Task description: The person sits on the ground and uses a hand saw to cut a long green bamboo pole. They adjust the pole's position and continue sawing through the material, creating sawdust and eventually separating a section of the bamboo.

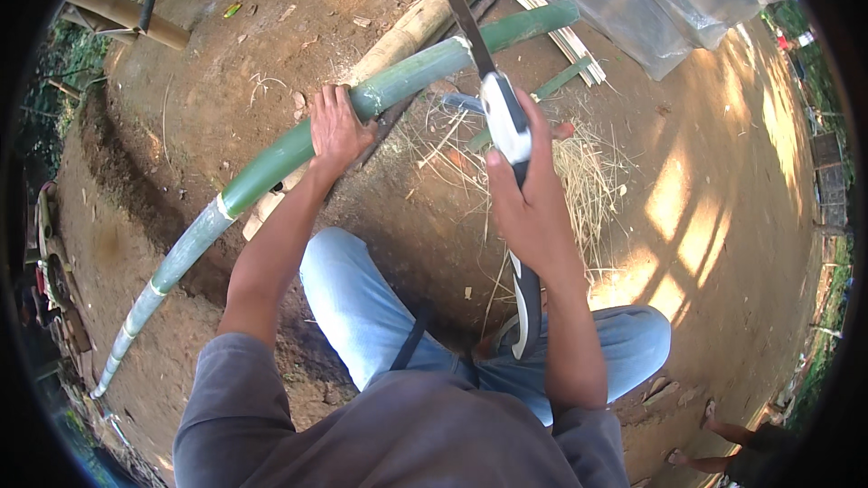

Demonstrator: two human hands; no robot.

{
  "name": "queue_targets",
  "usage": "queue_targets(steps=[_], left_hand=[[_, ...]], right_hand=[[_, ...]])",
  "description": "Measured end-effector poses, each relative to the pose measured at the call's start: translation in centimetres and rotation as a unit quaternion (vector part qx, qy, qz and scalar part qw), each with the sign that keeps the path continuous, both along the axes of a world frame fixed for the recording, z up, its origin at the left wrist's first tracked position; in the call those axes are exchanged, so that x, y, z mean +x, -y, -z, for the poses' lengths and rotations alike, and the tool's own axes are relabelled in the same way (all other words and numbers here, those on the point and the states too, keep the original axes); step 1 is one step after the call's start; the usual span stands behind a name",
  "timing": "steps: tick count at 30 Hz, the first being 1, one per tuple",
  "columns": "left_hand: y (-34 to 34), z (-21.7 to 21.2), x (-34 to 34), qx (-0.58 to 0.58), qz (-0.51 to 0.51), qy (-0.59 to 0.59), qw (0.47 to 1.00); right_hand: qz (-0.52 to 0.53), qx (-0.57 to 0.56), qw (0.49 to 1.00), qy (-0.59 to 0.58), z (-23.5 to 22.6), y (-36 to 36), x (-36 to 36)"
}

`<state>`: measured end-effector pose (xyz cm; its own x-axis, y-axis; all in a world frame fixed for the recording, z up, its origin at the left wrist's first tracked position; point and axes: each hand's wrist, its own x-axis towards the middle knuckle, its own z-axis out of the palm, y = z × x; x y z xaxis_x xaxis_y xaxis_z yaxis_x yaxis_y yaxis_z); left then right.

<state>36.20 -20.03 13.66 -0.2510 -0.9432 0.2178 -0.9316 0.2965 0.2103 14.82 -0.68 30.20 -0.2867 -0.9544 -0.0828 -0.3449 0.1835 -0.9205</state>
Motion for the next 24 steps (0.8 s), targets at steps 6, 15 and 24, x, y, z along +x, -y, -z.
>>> queue_targets(steps=[6, 15, 24], left_hand=[[3.8, -2.2, 0.9, 0.214, 0.03, 0.086, 0.972], [3.4, -2.7, 0.4, 0.219, 0.042, 0.12, 0.967], [0.1, 2.2, 0.1, -0.04, 0.025, 0.081, 0.996]], right_hand=[[0.031, 0.118, 0.99, 0.07, 1.6, -3.3, -0.6], [-0.016, -0.053, 0.998, -0.032, 5.5, -5.6, -2.0], [0.019, 0.074, 0.997, 0.027, 9.0, -5.0, -1.6]])
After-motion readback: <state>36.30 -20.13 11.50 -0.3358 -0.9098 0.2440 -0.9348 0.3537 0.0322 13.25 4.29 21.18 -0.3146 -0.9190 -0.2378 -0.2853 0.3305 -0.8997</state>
